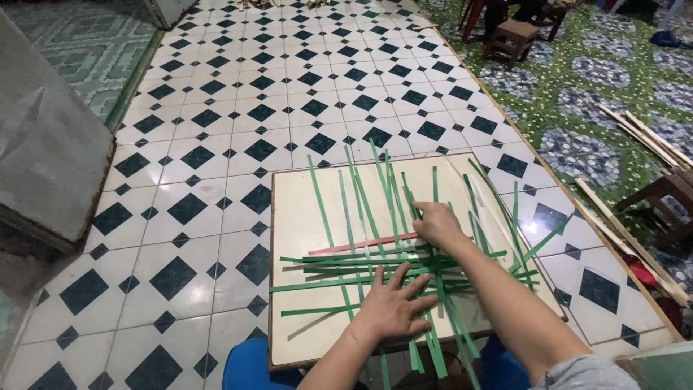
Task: Manually weaving green and pink plastic strips together on a flat surface to create a woven mat.
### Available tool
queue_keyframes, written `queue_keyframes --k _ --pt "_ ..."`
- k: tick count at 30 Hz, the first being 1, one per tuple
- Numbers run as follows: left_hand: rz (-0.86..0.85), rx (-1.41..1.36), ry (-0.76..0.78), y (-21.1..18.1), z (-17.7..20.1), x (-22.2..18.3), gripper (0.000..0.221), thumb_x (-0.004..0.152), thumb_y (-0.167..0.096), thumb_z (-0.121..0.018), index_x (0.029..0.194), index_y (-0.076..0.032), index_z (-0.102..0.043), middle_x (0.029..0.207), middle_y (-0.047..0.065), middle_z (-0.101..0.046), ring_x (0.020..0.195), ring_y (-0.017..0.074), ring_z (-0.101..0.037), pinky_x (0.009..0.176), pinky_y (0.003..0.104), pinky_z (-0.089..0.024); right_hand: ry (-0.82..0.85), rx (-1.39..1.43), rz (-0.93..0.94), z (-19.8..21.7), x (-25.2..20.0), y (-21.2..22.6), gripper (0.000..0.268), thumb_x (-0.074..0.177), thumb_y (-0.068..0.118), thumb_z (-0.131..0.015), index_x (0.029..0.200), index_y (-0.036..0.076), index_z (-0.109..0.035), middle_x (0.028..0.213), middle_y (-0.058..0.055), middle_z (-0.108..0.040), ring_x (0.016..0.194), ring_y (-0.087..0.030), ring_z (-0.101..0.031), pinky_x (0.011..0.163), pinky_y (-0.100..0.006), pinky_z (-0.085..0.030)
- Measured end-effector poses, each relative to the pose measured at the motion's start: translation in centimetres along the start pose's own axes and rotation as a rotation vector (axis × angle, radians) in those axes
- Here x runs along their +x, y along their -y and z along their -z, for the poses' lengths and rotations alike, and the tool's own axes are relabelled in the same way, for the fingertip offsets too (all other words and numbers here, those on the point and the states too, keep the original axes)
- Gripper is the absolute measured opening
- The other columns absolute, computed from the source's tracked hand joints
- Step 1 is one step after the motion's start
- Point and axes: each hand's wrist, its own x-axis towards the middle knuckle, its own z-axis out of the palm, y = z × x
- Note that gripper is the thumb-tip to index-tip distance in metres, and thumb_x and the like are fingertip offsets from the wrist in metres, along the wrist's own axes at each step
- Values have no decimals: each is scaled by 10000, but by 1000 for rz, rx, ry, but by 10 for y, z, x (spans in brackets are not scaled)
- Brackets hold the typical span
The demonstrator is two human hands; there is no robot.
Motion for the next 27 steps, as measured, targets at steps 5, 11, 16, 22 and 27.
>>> queue_keyframes --k 5,11,16,22,27 --pt "-4 -28 -36 -2 4 -4 710 895 -628 -153 1517 -304 -260 1620 32 -140 1481 384 -18 1094 714 -41 36 26 32 -14 -16 -10 508 866 48 -574 1366 126 -541 1327 -98 -609 1033 -243 -654 840 -348 -554" --pt "4 -3 -181 4 -23 7 698 906 -629 -248 1504 -273 -298 1609 100 -157 1459 395 -99 1079 695 -101 -7 37 146 -42 -5 -44 505 848 115 -597 1352 111 -561 1281 -118 -636 998 -244 -626 888 -373 -493" --pt "19 -27 -86 0 -9 2 697 906 -630 -211 1506 -285 -286 1610 119 -139 1477 378 -47 1102 677 -61 -7 80 176 -22 -21 -39 458 836 122 -578 1281 14 -596 1248 -179 -644 1118 -313 -631 985 -417 -477" --pt "26 -16 -70 2 -22 6 692 912 -636 -232 1517 -303 -259 1616 148 -65 1484 359 -15 1100 674 -67 -380 -170 898 4 -79 -135 104 889 100 -617 979 68 -659 831 -74 -661 657 -185 -649 540 -246 -597" --pt "36 -6 -105 3 -21 9 689 908 -653 -248 1510 -318 -271 1611 140 -86 1479 358 -27 1100 674 -70 -110 -557 1232 -24 -143 -212 660 759 87 -671 1378 191 -471 1214 -168 -593 884 -232 -619 670 -321 -548"
